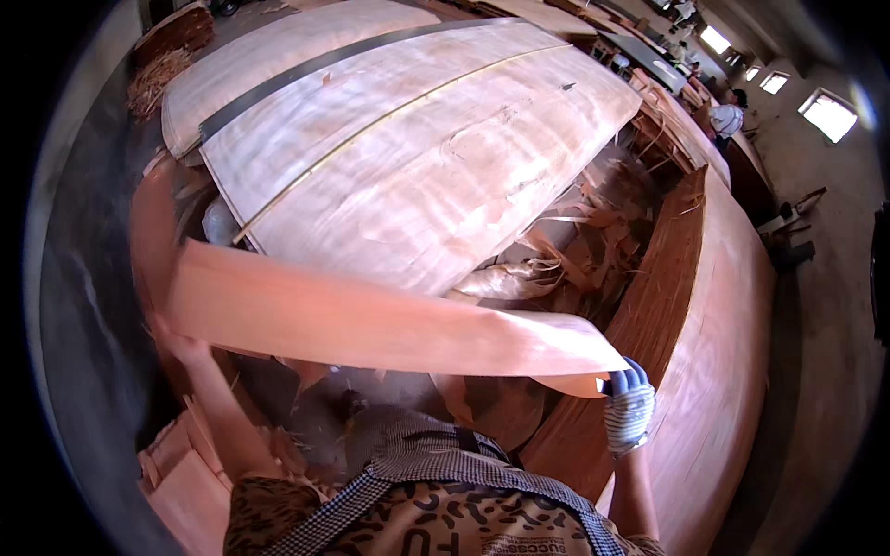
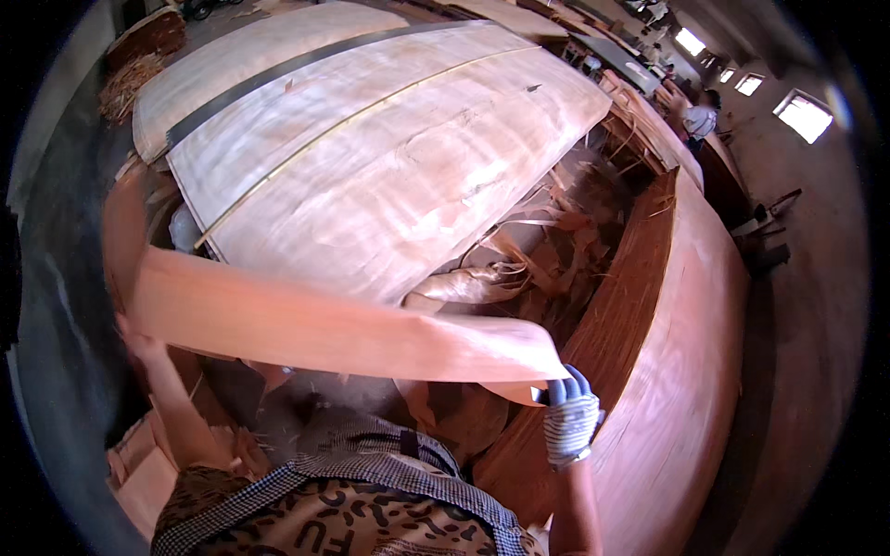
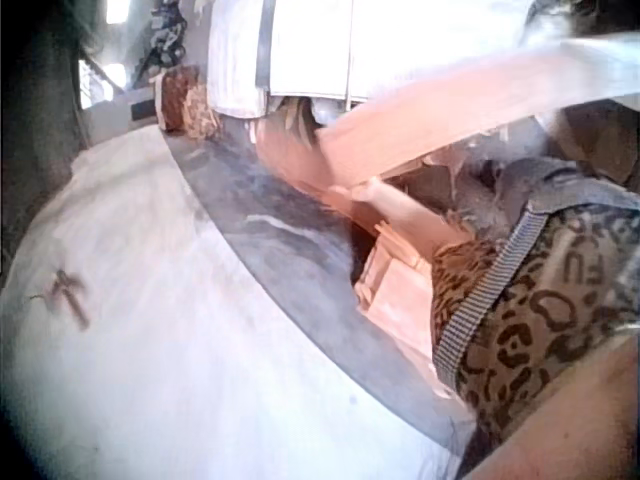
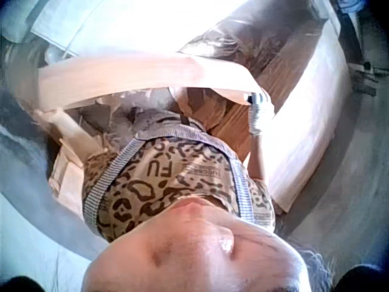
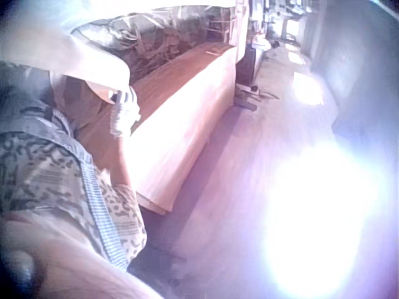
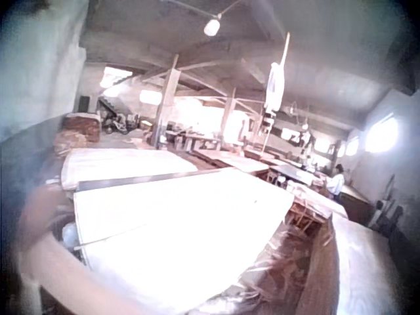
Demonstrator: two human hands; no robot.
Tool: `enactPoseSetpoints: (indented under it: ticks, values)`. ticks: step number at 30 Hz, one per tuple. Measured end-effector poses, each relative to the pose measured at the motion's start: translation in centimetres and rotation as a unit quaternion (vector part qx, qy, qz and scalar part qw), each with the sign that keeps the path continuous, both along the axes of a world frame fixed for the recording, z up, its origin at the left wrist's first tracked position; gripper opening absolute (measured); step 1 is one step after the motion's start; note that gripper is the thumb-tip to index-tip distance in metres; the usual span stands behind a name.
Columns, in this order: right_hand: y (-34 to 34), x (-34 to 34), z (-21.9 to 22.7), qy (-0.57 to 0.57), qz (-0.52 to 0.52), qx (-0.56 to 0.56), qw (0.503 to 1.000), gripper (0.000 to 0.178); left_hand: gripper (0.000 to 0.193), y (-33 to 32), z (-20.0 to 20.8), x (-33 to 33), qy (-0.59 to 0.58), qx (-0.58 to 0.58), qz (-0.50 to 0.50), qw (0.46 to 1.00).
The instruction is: The person trims thin wood sheets using a utility knife, applies adhesive tape to edges, and organizes the sheets onto large stacks in a factory setting.
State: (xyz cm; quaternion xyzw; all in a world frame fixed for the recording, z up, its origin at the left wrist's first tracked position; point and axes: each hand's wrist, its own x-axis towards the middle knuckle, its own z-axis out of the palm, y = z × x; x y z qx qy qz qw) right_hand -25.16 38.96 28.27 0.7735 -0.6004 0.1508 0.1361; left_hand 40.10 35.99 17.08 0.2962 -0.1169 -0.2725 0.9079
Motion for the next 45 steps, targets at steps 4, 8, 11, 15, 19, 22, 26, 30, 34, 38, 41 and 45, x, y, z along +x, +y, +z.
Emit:
enactPoseSetpoints:
  ticks: [4, 8, 11, 15, 19, 22, 26, 30, 34, 38, 41, 45]
  values:
    - [-5.6, -4.4, -2.6, -0.020, 0.034, 0.003, 0.999, 0.021, 0.043, -2.3, 13.2, -4.2, -0.025, 0.070, 0.033, 0.997]
    - [-13.3, -9.0, -6.5, -0.085, 0.048, 0.068, 0.993, 0.018, 0.035, -9.3, 20.5, -10.0, -0.159, 0.027, 0.118, 0.980]
    - [-19.0, -13.3, -8.6, -0.128, 0.047, 0.095, 0.986, 0.021, 0.032, -15.3, 22.2, -13.9, -0.171, -0.006, 0.012, 0.985]
    - [-26.1, -19.4, -10.7, -0.120, 0.007, 0.136, 0.983, 0.023, 0.033, -25.4, 22.2, -19.7, -0.228, -0.025, -0.040, 0.972]
    - [-32.6, -26.5, -11.1, -0.151, -0.067, 0.133, 0.977, 0.019, 0.034, -35.6, 22.4, -28.4, -0.269, -0.009, -0.031, 0.963]
    - [-38.1, -33.4, -14.1, -0.255, -0.068, 0.086, 0.961, 0.024, 0.035, -42.9, 21.7, -35.4, -0.289, -0.005, -0.030, 0.957]
    - [-48.1, -38.2, -13.7, -0.400, -0.168, 0.176, 0.884, 0.026, 0.037, -49.5, 17.0, -40.7, -0.273, 0.029, -0.001, 0.961]
    - [-62.2, -42.5, -12.0, -0.140, -0.104, 0.055, 0.983, 0.024, 0.022, -51.0, 5.6, -41.1, -0.111, 0.166, -0.068, 0.978]
    - [-79.4, -47.3, -8.3, 0.004, 0.031, -0.078, 0.996, 0.009, 0.005, -50.6, -0.1, -48.1, -0.010, 0.159, -0.152, 0.975]
    - [-93.5, -42.4, 1.1, 0.015, 0.156, -0.093, 0.983, 0.015, 0.006, -49.3, -1.0, -50.6, 0.093, 0.178, -0.072, 0.977]
    - [-99.9, -38.7, 6.5, 0.064, 0.236, -0.182, 0.953, 0.018, 0.006, -49.6, -0.9, -49.6, 0.110, 0.161, -0.056, 0.979]
    - [-101.1, -36.9, 7.7, 0.053, 0.277, -0.260, 0.923, 0.029, 0.008, -50.6, 4.4, -50.3, 0.049, 0.163, 0.052, 0.984]
